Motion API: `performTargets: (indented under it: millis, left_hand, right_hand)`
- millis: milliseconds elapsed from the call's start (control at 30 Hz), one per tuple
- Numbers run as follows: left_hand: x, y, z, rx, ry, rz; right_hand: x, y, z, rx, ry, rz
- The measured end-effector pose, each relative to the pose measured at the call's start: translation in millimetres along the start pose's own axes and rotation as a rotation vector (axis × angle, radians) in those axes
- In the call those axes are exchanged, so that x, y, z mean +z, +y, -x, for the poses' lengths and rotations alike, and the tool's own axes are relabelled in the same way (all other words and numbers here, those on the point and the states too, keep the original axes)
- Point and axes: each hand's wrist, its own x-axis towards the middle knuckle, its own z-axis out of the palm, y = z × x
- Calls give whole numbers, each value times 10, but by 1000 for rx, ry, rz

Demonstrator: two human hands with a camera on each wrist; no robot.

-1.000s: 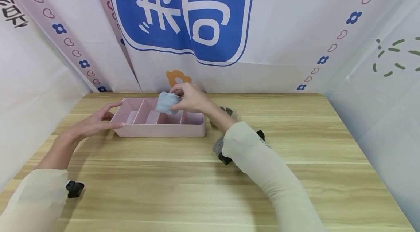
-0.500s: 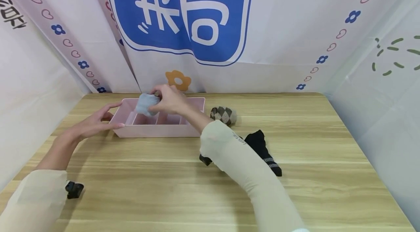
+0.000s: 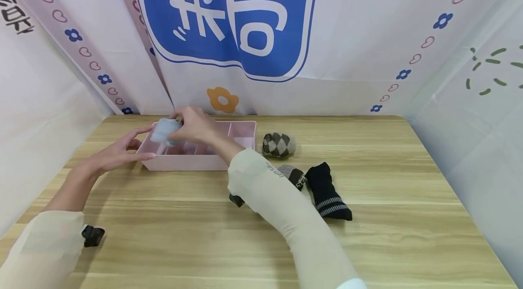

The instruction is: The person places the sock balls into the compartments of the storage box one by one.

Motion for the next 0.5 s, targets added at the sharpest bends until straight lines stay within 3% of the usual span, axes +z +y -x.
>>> performTargets:
  millis: [300, 500]
  left_hand:
    - [5, 25, 7, -17, -11, 26]
    - [8, 22, 8, -15, -19, 51]
  right_hand:
    - [176, -47, -112, 20, 11, -3]
    - [312, -138, -173, 63, 1, 78]
